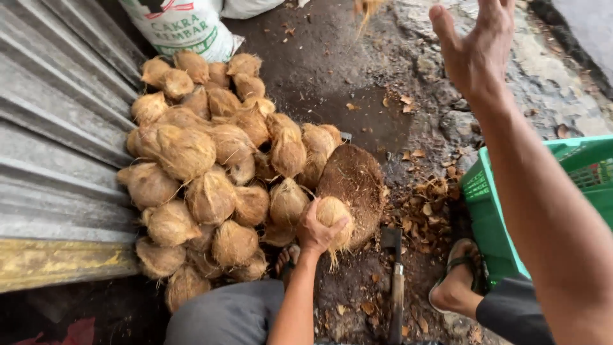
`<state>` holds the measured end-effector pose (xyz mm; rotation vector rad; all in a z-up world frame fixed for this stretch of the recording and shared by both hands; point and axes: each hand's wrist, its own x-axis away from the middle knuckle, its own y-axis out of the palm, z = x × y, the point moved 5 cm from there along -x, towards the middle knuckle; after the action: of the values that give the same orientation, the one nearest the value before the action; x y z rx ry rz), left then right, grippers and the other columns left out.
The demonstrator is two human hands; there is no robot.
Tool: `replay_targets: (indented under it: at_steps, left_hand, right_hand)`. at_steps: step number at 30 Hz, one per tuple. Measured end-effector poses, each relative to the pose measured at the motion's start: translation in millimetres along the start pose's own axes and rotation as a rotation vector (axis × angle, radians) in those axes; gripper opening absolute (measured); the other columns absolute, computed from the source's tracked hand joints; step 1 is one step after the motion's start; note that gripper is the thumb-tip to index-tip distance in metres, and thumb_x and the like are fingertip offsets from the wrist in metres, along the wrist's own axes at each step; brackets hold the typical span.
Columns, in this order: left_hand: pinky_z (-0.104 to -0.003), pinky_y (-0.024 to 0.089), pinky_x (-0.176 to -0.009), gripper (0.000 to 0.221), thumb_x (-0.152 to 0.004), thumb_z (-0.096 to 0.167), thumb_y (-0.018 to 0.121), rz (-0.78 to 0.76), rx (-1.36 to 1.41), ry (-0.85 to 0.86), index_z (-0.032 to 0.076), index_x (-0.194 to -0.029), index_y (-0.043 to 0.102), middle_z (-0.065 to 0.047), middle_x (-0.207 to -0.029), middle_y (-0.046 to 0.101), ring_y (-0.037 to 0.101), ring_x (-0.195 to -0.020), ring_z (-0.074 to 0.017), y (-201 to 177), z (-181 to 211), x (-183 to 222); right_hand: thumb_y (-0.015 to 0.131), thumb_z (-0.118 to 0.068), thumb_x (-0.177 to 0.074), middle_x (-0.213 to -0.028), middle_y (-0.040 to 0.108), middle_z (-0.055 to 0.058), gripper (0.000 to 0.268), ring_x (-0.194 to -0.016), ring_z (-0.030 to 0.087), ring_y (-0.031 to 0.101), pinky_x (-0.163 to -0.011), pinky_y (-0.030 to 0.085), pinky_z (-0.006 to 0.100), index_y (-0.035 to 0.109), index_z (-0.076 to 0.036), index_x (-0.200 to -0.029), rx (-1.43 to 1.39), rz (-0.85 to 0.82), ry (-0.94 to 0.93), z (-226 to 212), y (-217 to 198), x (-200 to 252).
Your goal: The person is husking coconuts using a machete, removing the outer fibrous layer to reveal the inner shell.
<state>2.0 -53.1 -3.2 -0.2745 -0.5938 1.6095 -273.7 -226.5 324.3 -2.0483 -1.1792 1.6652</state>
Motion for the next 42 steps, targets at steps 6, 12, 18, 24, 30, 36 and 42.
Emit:
replay_targets:
  at_steps: [6,12,18,24,30,36,42]
  left_hand:
    - [-0.052,0.053,-0.098,0.103,-0.06,0.075,0.069,0.029,-0.014,0.048,0.011,-0.14,0.054,-0.017,-0.13,0.065,0.062,-0.12,-0.0346,6.6,-3.4,2.8]
    - [-0.059,0.036,-0.112,0.124,-0.059,0.072,0.071,0.024,0.025,0.029,0.01,-0.157,0.024,-0.021,-0.156,0.04,0.044,-0.14,-0.0394,14.6,-14.4,7.3]
    - [-0.074,0.016,-0.115,0.14,-0.057,0.057,0.087,-0.045,0.159,0.011,0.018,-0.159,0.0,-0.019,-0.165,0.021,0.023,-0.151,-0.0414,28.0,-18.1,21.9]
    - [-0.055,0.019,-0.124,0.144,-0.047,0.049,0.095,-0.017,0.146,-0.309,0.017,-0.159,0.01,-0.014,-0.166,0.016,0.02,-0.154,-0.0303,23.8,-18.8,40.7]
    - [-0.062,0.038,-0.112,0.115,-0.06,0.035,0.092,-0.025,0.135,-0.392,0.016,-0.154,0.029,-0.016,-0.156,0.037,0.043,-0.141,-0.0363,6.6,23.4,36.9]
    - [-0.065,0.049,-0.099,0.117,-0.052,0.043,0.096,-0.096,-0.381,0.223,0.009,-0.15,0.041,-0.021,-0.133,0.051,0.054,-0.122,-0.0454,1.3,51.1,2.0]
    - [-0.056,0.049,-0.1,0.114,-0.059,0.069,0.075,-0.116,-0.291,0.244,0.015,-0.153,0.04,-0.015,-0.132,0.053,0.058,-0.119,-0.0376,8.1,18.4,-26.9]
  right_hand:
    - [0.073,-0.003,-0.091,-0.131,0.06,0.015,0.029,-0.114,0.028,0.061,-0.1,0.046,0.048,0.063,-0.01,-0.117,-0.278,-0.101,-0.294,-43.8,50.5,229.1]
    - [0.063,-0.046,-0.091,-0.125,0.06,0.014,0.042,-0.112,0.032,0.061,-0.092,0.051,0.047,0.059,-0.022,-0.126,-0.011,-0.851,1.139,71.3,113.7,554.8]
    - [0.067,-0.048,-0.088,-0.126,0.059,0.009,0.045,-0.112,0.033,0.062,-0.088,0.05,0.049,0.051,-0.02,-0.12,-0.018,-0.951,1.12,77.9,111.5,599.7]
    - [0.074,-0.033,-0.087,-0.121,0.058,0.012,0.04,-0.107,0.035,0.061,-0.084,0.05,0.051,0.049,-0.019,-0.115,0.058,-0.918,1.097,81.7,104.2,604.8]
    - [0.072,-0.038,-0.087,-0.111,0.068,0.012,0.044,-0.102,0.036,0.065,-0.083,0.048,0.048,0.045,-0.018,-0.116,0.113,-0.94,1.166,96.1,98.2,608.6]
    - [0.074,-0.048,-0.081,-0.118,0.073,0.013,0.059,-0.115,0.036,0.069,-0.093,0.055,0.053,0.052,-0.022,-0.128,0.031,-1.025,1.195,142.6,140.5,649.5]
    - [0.066,-0.021,-0.078,-0.084,0.067,0.026,0.043,-0.066,0.038,0.071,-0.057,0.057,0.046,0.063,0.001,-0.116,-0.37,-0.678,1.433,118.3,118.7,577.5]
